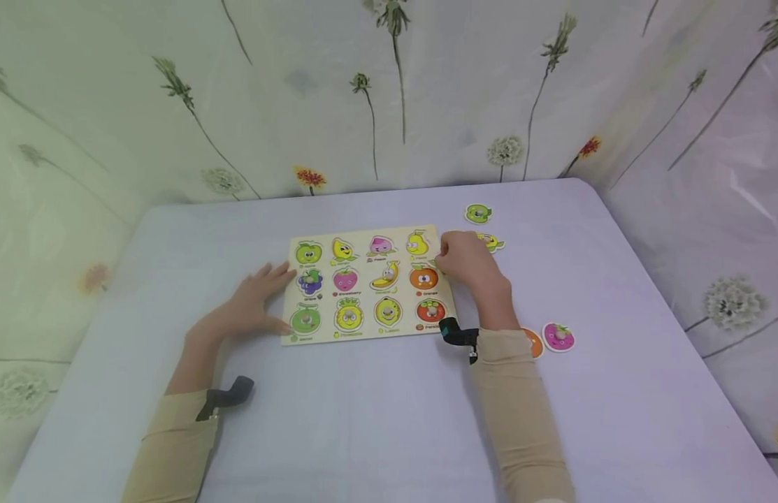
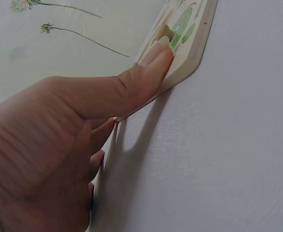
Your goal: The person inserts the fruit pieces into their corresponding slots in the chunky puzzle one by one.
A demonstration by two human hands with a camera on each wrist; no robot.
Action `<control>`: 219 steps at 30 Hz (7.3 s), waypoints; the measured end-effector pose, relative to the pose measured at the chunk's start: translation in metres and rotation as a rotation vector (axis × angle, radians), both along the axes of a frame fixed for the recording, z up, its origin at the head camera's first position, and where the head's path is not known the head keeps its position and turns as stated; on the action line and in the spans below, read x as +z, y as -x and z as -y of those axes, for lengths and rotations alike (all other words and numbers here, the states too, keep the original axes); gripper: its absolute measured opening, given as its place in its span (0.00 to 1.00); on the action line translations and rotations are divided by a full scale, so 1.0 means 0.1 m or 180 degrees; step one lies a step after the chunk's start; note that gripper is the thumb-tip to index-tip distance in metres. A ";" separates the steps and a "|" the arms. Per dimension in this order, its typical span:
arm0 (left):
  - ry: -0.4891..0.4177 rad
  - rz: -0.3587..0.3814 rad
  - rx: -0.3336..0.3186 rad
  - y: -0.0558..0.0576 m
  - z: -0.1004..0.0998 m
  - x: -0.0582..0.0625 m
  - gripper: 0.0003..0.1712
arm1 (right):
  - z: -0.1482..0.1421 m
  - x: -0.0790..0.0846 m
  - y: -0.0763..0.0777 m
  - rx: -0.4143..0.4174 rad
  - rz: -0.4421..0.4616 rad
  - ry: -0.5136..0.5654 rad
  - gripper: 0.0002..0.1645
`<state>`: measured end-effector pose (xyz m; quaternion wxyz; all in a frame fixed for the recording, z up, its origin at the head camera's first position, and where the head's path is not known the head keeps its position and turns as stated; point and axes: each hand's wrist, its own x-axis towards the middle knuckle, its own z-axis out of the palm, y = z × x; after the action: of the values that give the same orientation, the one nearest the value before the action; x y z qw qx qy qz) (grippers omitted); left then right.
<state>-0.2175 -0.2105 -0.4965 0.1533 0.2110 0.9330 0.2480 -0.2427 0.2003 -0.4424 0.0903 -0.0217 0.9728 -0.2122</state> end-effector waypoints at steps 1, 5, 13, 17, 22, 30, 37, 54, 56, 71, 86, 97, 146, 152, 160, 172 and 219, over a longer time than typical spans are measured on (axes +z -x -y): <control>-0.0002 -0.0004 0.0002 0.00 0.00 0.00 0.66 | 0.02 0.00 0.01 0.0026 -0.0008 -0.0001 0.08; 0.0016 -0.0007 -0.0001 -0.01 0.00 0.00 0.66 | 0.10 0.01 0.05 0.0074 0.0026 -0.0009 0.08; -0.0005 -0.0005 0.0017 0.00 0.00 0.00 0.66 | 0.23 0.01 0.13 0.0157 0.0080 -0.0024 0.06; 0.0042 0.0001 0.0039 0.02 0.00 -0.02 0.66 | 0.27 -0.03 0.19 0.0244 -0.0027 -0.0045 0.04; 0.0047 -0.0019 0.0027 0.02 0.02 -0.03 0.66 | 0.32 -0.07 0.26 0.0370 -0.0152 -0.0015 0.05; 0.0049 -0.0027 0.0022 0.02 0.01 -0.02 0.66 | 0.42 -0.07 0.35 0.0449 -0.0179 0.0050 0.06; 0.0012 -0.0036 0.0025 0.02 0.02 -0.05 0.66 | 0.53 -0.04 0.39 0.0472 -0.0053 0.0050 0.07; 0.0038 0.0045 0.0055 0.02 0.02 -0.04 0.66 | 0.70 -0.16 0.51 0.0651 -0.0125 0.0086 0.06; 0.0043 0.0034 0.0048 0.02 0.02 -0.04 0.66 | 0.72 -0.17 0.52 0.0655 -0.0115 0.0105 0.06; 0.0035 0.0009 0.0037 0.04 0.04 -0.07 0.66 | 0.85 -0.20 0.62 0.0712 -0.0053 0.0073 0.08; 0.0032 0.0063 0.0060 0.04 0.02 -0.05 0.66 | 0.91 -0.23 0.65 0.0752 -0.0155 0.0110 0.07; 0.0028 0.0053 0.0038 0.04 0.03 -0.05 0.66 | 0.93 -0.24 0.65 0.0698 -0.0151 0.0082 0.09; -0.0029 0.0030 0.0016 0.03 0.02 -0.05 0.66 | 0.55 -0.26 0.35 0.0420 -0.0150 0.0157 0.18; -0.0004 0.0021 0.0012 0.04 0.02 -0.06 0.67 | 0.42 -0.24 0.25 0.0387 -0.0177 0.0203 0.17; -0.0024 0.0049 0.0000 0.03 0.00 -0.02 0.66 | 0.29 -0.22 0.16 0.0331 -0.0203 0.0143 0.19; -0.0015 0.0015 0.0011 0.03 0.00 -0.07 0.67 | 0.15 -0.16 0.00 0.0303 -0.0230 0.0085 0.18; 0.0055 -0.0020 0.0006 0.03 0.00 -0.09 0.67 | -0.55 -0.21 -0.67 -0.0083 0.0023 0.0006 0.17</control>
<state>-0.2202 -0.2101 -0.5056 0.1520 0.2096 0.9358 0.2394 -0.1757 0.2550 -0.4632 0.0911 -0.0082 0.9725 -0.2144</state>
